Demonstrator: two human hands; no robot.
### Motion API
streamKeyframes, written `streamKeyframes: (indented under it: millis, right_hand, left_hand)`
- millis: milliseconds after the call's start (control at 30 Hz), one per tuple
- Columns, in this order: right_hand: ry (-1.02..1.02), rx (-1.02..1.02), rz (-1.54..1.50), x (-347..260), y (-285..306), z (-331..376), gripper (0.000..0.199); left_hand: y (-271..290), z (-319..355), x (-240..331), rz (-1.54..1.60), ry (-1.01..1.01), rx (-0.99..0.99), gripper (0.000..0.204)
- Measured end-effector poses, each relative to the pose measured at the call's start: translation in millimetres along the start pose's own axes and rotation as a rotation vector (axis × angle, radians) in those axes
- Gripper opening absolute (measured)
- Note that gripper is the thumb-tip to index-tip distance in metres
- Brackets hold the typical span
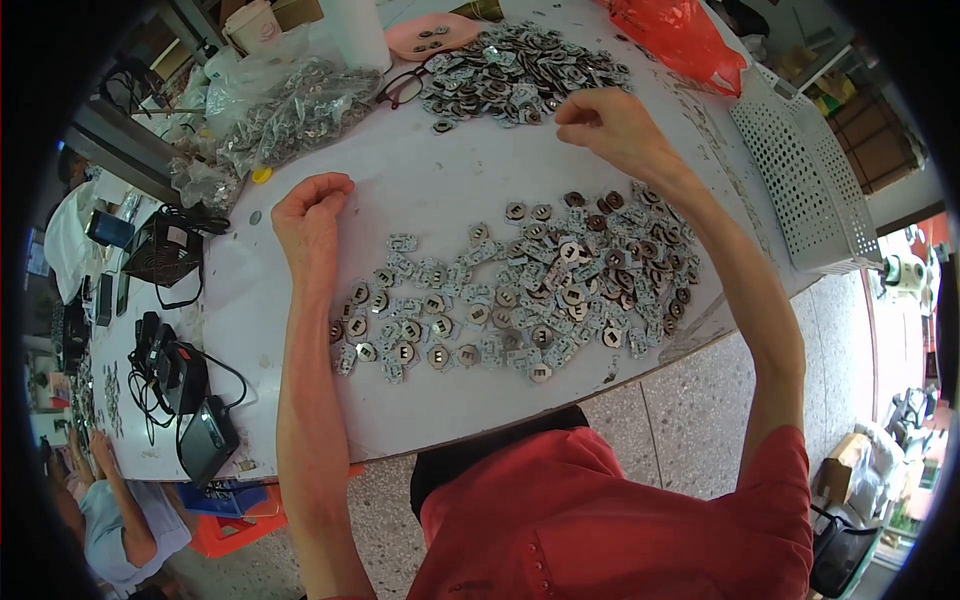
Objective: The person sorts small metal buckle-like parts on a white table by hand.
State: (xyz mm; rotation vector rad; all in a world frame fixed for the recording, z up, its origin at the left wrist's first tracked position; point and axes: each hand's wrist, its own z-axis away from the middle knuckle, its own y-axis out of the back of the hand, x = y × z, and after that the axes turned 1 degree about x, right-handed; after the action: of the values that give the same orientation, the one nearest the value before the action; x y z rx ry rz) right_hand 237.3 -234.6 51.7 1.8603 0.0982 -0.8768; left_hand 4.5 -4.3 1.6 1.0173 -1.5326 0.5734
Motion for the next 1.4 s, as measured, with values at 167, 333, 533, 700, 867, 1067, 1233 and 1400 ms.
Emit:
streamKeyframes:
  millis: [167, 333, 533, 700, 867, 1067, 1233, 1400]
  right_hand:
    - [-0.006, 0.238, 0.312, 16, -42, -33, 0.020]
    - [0.008, 0.227, 0.228, 26, -37, -29, 0.020]
    - [-0.148, 0.174, -0.140, 42, -4, -24, 0.025]
    - [-0.214, 0.113, -0.240, 62, 13, -18, 0.027]
    - [-0.108, 0.089, 0.170, 61, -4, -17, 0.030]
    - [-0.111, 0.081, 0.064, 56, -1, -17, 0.026]
    - [-0.197, -0.024, -0.141, 4, 24, 15, 0.021]
    - [-0.154, -0.335, -0.305, -48, 21, 64, 0.020]
  left_hand:
    - [1, -1, -4, 0.047, 0.009, 0.005, 0.018]
    - [0, 0, -2, 0.052, 0.009, 0.000, 0.019]
    - [3, 0, -2, 0.021, 0.005, 0.005, 0.019]
    - [3, 0, -3, -0.020, 0.020, -0.024, 0.020]
    - [2, 1, 0, -0.006, 0.019, -0.020, 0.020]
    - [1, 1, 0, 0.008, 0.003, 0.007, 0.017]
    - [-1, -1, -3, 0.031, -0.011, -0.014, 0.018]
    - [4, 0, -3, -0.012, -0.008, 0.006, 0.019]
